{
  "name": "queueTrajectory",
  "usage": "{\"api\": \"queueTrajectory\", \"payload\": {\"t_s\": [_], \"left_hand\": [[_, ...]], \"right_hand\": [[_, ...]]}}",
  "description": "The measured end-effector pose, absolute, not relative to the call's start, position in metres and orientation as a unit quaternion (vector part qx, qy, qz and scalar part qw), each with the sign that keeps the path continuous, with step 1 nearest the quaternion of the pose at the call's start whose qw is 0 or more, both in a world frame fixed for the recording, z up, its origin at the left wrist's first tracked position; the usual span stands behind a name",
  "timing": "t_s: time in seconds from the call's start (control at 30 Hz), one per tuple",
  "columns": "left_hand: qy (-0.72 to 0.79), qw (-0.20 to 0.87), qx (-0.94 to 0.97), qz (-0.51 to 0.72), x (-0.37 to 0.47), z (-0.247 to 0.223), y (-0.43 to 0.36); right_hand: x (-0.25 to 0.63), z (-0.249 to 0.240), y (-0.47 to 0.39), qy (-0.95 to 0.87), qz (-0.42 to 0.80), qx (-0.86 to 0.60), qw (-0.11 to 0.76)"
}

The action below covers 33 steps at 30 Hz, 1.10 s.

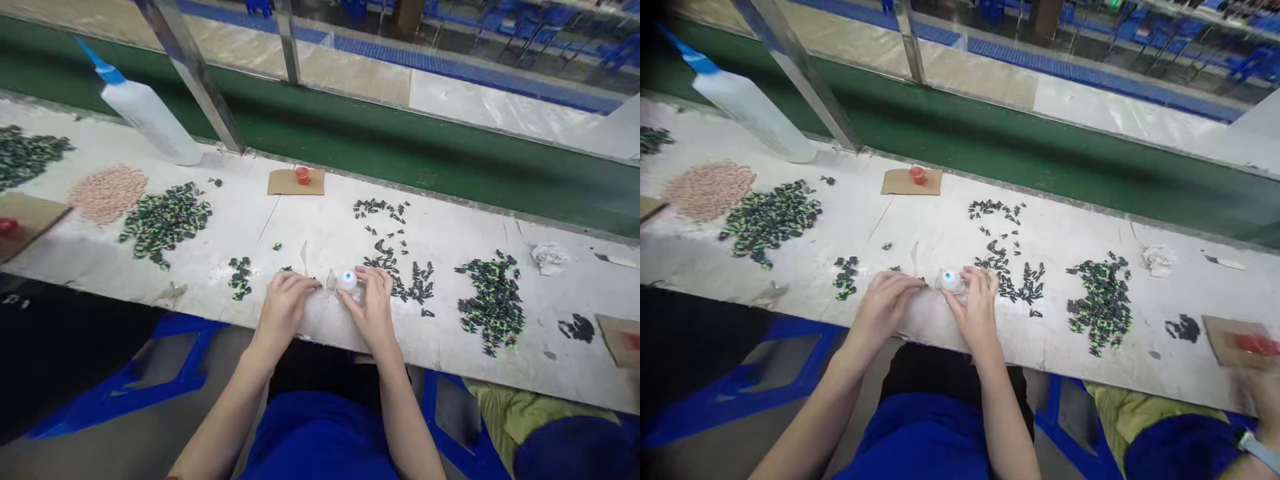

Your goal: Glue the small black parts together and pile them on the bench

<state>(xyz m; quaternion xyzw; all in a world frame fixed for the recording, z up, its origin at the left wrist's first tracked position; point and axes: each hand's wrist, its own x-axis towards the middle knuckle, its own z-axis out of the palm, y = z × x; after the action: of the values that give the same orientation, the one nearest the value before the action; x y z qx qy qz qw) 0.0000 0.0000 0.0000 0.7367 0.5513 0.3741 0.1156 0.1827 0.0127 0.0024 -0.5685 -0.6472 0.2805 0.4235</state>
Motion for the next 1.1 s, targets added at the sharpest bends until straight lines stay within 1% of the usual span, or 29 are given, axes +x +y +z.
{"api": "queueTrajectory", "payload": {"t_s": [0.1, 0.17, 0.37, 0.47, 0.67, 0.8, 1.1], "left_hand": [[0.524, 0.186, 0.758, 0.340, 0.019, -0.003, -0.019], [0.517, 0.206, 0.762, 0.331, 0.029, -0.006, -0.027], [0.540, 0.199, 0.723, 0.382, 0.035, -0.015, -0.033], [0.524, 0.212, 0.724, 0.395, 0.034, -0.018, -0.033], [0.528, 0.183, 0.725, 0.403, 0.036, -0.019, -0.033], [0.536, 0.183, 0.717, 0.407, 0.038, -0.018, -0.032], [0.541, 0.193, 0.717, 0.395, 0.037, -0.019, -0.034]], "right_hand": [[0.191, 0.001, 0.001, -0.573, 0.371, -0.581, 0.444], [0.200, 0.002, -0.008, -0.533, 0.402, -0.585, 0.462], [0.229, 0.010, -0.033, -0.478, 0.352, -0.600, 0.536], [0.231, 0.009, -0.039, -0.452, 0.359, -0.602, 0.552], [0.223, 0.010, -0.038, -0.453, 0.357, -0.633, 0.516], [0.223, 0.012, -0.036, -0.472, 0.367, -0.639, 0.484], [0.222, 0.012, -0.034, -0.475, 0.362, -0.647, 0.474]]}}
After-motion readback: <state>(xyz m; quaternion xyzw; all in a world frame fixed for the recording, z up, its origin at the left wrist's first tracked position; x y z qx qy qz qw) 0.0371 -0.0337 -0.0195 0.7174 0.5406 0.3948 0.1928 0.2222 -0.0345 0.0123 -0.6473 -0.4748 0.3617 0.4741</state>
